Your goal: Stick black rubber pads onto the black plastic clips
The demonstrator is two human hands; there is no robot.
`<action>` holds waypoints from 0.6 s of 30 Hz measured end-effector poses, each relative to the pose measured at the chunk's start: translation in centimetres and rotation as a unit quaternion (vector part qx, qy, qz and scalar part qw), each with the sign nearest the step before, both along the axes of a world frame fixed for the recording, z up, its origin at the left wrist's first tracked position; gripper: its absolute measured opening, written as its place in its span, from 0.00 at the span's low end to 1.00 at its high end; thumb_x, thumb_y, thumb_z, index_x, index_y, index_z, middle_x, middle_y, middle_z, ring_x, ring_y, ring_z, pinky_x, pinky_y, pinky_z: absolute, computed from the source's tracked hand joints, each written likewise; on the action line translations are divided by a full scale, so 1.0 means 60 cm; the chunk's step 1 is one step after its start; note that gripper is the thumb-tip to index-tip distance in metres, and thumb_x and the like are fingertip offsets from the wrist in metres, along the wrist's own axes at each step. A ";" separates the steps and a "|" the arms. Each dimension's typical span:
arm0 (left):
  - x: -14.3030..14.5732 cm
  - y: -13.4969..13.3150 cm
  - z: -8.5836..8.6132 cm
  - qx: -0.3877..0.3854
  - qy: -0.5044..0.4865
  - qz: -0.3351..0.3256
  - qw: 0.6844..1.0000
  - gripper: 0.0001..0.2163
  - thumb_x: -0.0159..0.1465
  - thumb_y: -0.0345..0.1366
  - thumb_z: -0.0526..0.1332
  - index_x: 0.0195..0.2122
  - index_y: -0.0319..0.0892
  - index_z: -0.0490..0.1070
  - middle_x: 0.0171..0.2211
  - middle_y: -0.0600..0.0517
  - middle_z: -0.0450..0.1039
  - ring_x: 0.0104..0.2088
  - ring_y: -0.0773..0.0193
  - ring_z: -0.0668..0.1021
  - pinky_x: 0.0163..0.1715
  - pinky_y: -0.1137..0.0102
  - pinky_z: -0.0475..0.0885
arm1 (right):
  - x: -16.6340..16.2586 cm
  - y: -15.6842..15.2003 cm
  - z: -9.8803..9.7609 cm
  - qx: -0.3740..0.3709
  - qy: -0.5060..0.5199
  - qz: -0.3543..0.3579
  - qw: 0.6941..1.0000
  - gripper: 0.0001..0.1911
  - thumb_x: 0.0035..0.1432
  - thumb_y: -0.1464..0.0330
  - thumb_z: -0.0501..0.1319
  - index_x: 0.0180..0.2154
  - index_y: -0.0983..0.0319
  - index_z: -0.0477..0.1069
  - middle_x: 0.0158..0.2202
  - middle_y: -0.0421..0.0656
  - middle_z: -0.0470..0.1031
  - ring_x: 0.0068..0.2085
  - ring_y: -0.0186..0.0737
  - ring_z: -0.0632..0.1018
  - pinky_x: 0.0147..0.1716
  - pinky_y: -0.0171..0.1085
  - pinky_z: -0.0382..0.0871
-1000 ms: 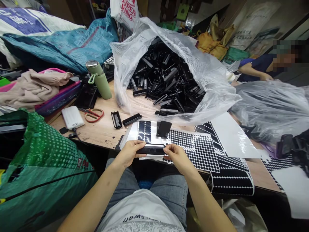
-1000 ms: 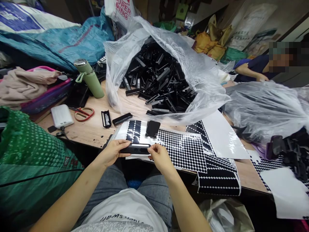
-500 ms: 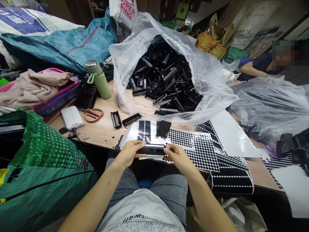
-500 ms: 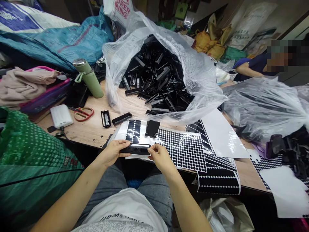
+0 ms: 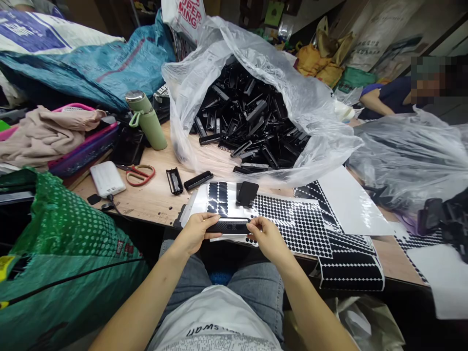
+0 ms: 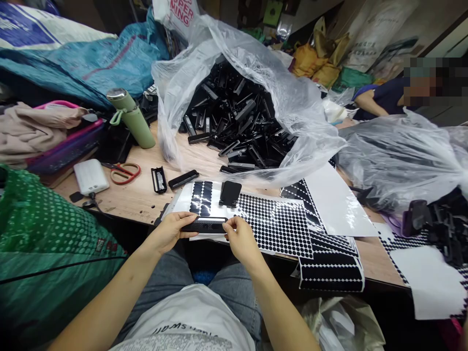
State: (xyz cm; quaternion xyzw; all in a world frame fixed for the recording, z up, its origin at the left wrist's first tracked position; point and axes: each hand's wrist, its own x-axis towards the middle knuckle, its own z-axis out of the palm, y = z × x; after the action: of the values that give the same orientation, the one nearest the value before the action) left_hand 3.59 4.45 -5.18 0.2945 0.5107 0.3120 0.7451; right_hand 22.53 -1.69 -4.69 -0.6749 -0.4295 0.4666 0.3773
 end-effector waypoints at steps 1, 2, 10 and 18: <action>0.000 0.000 0.000 -0.002 0.000 0.001 1.000 0.09 0.50 0.35 0.67 0.29 0.35 0.73 0.29 0.48 0.73 0.31 0.63 0.76 0.27 0.69 0.77 | -0.001 -0.001 0.001 0.006 -0.007 0.001 1.000 0.12 0.51 0.60 0.57 0.25 0.61 0.63 0.28 0.41 0.68 0.28 0.36 0.70 0.31 0.38 0.71; 0.000 0.000 0.001 -0.003 -0.001 0.001 1.000 0.09 0.50 0.35 0.67 0.29 0.35 0.73 0.30 0.48 0.73 0.31 0.63 0.76 0.27 0.69 0.77 | -0.003 -0.002 0.001 0.011 -0.017 0.003 1.000 0.11 0.52 0.60 0.57 0.25 0.61 0.63 0.27 0.41 0.68 0.28 0.36 0.70 0.31 0.38 0.70; 0.001 -0.001 -0.001 -0.005 0.002 0.019 1.000 0.08 0.50 0.34 0.67 0.29 0.35 0.73 0.29 0.48 0.72 0.31 0.63 0.76 0.26 0.69 0.77 | 0.002 0.006 -0.029 0.071 -0.143 -0.042 0.986 0.08 0.57 0.62 0.52 0.35 0.60 0.61 0.33 0.44 0.70 0.33 0.41 0.73 0.31 0.39 0.65; 0.006 0.002 -0.010 0.008 0.017 0.050 0.999 0.07 0.51 0.34 0.66 0.28 0.36 0.73 0.30 0.49 0.72 0.31 0.64 0.76 0.28 0.66 0.78 | 0.034 0.018 -0.114 0.017 -0.318 0.036 0.947 0.05 0.51 0.74 0.55 0.25 0.61 0.65 0.30 0.45 0.67 0.32 0.40 0.69 0.33 0.37 0.61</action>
State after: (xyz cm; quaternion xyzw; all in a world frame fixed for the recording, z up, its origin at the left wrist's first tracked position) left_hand 3.97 4.58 -5.80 0.2796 0.5345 0.3477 0.7178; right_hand 24.56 -0.62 -11.52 -0.7657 -0.5591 0.2339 0.2152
